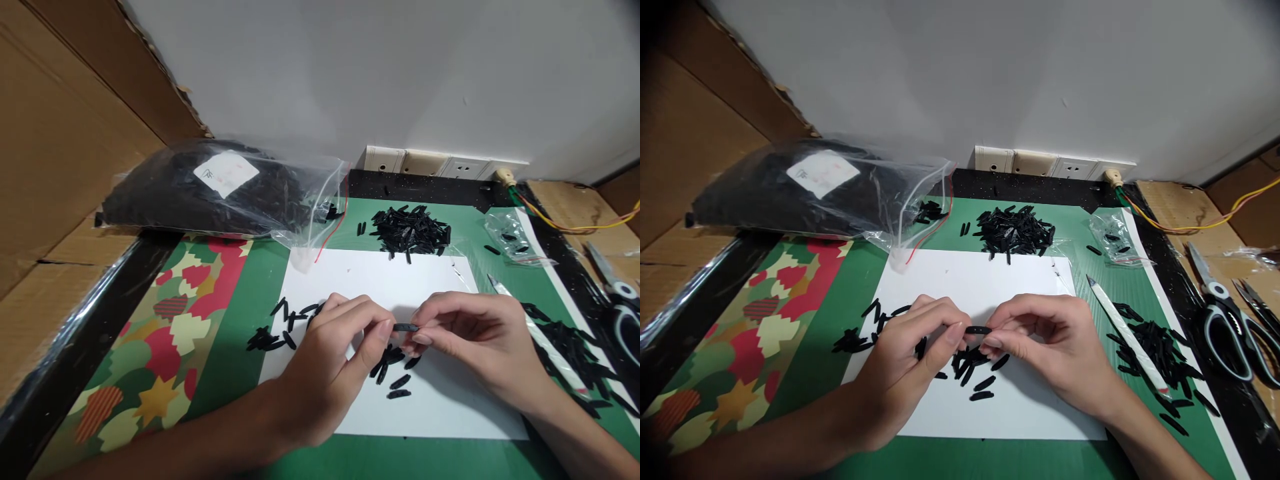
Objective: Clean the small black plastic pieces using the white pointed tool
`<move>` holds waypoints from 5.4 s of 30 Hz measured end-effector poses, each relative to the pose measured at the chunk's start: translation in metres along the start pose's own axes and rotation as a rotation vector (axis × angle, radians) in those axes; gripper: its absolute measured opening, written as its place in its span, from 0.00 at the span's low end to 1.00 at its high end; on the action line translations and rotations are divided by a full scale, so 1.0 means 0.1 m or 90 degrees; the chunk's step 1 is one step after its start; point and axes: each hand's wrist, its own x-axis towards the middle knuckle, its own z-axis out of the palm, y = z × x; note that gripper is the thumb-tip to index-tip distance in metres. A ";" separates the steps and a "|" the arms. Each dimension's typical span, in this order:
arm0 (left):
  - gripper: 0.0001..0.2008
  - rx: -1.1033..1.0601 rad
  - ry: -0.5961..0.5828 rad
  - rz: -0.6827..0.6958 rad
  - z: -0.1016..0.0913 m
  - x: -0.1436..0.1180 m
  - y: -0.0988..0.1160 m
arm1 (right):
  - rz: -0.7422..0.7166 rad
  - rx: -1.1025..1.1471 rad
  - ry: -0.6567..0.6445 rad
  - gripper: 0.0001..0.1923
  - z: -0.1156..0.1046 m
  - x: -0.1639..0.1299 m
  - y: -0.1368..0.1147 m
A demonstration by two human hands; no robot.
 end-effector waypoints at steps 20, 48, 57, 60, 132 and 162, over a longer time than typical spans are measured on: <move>0.07 0.033 0.010 0.028 0.02 -0.02 -0.08 | -0.064 -0.367 0.011 0.07 -0.32 0.03 -0.10; 0.10 -0.056 0.098 0.034 0.02 -0.04 -0.06 | 0.137 -0.691 -0.018 0.15 -1.08 -0.13 -0.26; 0.06 -0.071 0.133 0.094 0.06 -0.04 -0.06 | 0.049 -0.309 0.138 0.12 -1.12 -0.31 -0.43; 0.09 -0.086 0.156 0.166 0.06 -0.04 -0.03 | 0.015 -0.236 0.213 0.12 -1.10 -0.32 -0.42; 0.09 0.035 0.216 0.236 0.00 -0.03 -0.01 | 0.083 -0.033 0.094 0.11 0.07 -0.16 -0.03; 0.15 0.004 0.307 0.326 0.11 -0.01 -0.15 | -0.331 -0.350 0.087 0.14 0.32 -0.30 -0.14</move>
